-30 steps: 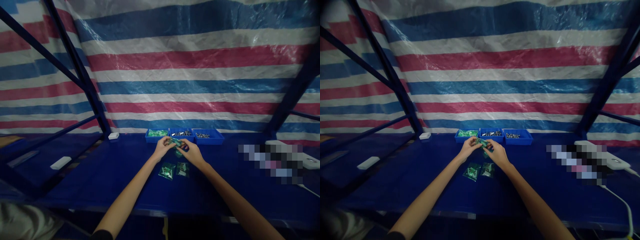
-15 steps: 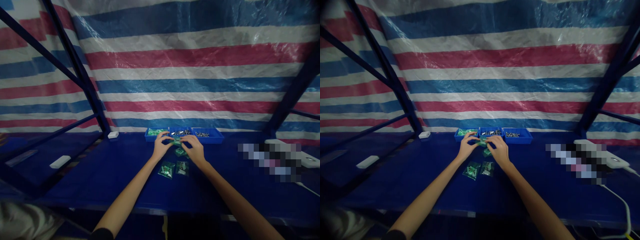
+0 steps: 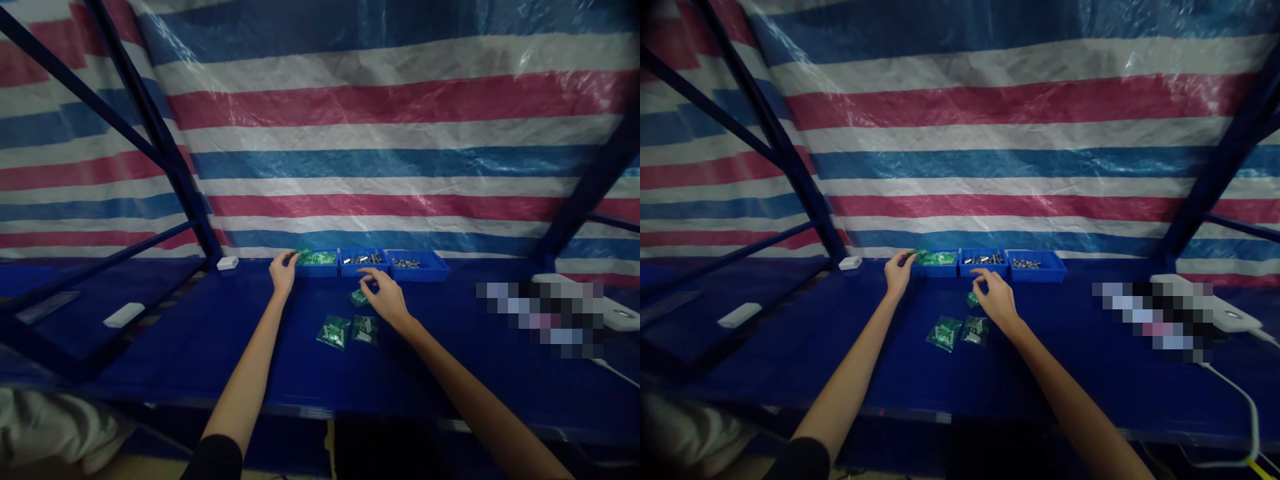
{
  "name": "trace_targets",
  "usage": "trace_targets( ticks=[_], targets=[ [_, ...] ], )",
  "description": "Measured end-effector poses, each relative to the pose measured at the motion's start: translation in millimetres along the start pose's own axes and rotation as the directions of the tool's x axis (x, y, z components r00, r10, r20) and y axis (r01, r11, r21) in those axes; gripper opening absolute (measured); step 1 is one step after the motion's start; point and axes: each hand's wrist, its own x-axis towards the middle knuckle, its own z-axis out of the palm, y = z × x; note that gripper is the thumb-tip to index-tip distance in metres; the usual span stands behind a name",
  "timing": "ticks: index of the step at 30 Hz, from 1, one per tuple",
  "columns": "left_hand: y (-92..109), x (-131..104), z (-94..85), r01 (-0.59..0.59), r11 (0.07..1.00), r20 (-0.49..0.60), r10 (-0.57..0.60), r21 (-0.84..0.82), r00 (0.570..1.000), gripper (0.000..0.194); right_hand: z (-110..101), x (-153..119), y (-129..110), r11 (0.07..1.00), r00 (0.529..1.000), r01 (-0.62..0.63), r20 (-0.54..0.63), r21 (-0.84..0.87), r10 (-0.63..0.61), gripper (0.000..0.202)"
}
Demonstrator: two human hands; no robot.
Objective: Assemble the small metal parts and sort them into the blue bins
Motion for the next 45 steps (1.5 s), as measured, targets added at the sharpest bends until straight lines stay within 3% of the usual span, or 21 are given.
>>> trace_targets(
  ticks=[3,6,10,15,23,26,29,32,35,39,45],
  targets=[
    [-18,0,4.4,0.003,1.000,0.028,-0.003,0.019,1.000,0.020,0,0,1,1.000,1.000,0.009,0.029,0.000,-0.009,0.026],
    [-23,-2,8.5,0.022,0.997,0.048,-0.026,0.069,0.999,0.019,0,1,2,1.000,0.999,0.006,0.038,0.009,-0.006,0.026],
    [-15,-6,8.1,0.012,0.980,0.060,-0.024,0.199,0.998,0.024,1,1,3,1.000,0.998,0.001,0.055,-0.008,0.000,0.026],
    [-5,-12,5.6,-0.082,0.927,0.121,0.040,0.366,0.992,0.043,2,-1,5,0.999,0.995,0.010,0.095,-0.053,-0.005,0.020],
    [-1,-17,5.9,-0.228,0.779,0.250,0.095,0.584,0.964,0.039,3,-1,9,0.997,0.990,0.030,0.138,-0.077,-0.019,0.017],
    [2,-19,5.1,-0.232,0.720,0.239,0.094,0.655,0.966,0.042,4,-1,11,0.995,0.987,0.034,0.160,-0.095,-0.019,0.017],
    [8,-20,4.5,-0.275,0.711,0.231,0.160,0.648,0.960,0.043,6,-1,13,0.993,0.982,0.044,0.189,-0.107,-0.023,0.017],
    [14,-23,5.6,-0.408,0.712,0.337,0.250,0.572,0.908,0.039,9,-3,16,0.991,0.972,0.053,0.233,-0.125,-0.022,0.021],
    [14,-26,8.7,-0.465,0.717,0.425,0.256,0.519,0.868,0.035,13,-6,21,0.985,0.961,0.050,0.277,-0.165,-0.002,0.034],
    [6,-27,13.2,-0.440,0.751,0.440,0.221,0.492,0.870,0.032,17,-9,25,0.976,0.942,0.036,0.333,-0.216,0.039,0.047],
    [1,-27,14.7,-0.412,0.785,0.433,0.205,0.463,0.878,0.029,14,-7,25,0.992,0.942,0.066,0.334,-0.109,-0.026,0.042]
  ],
)
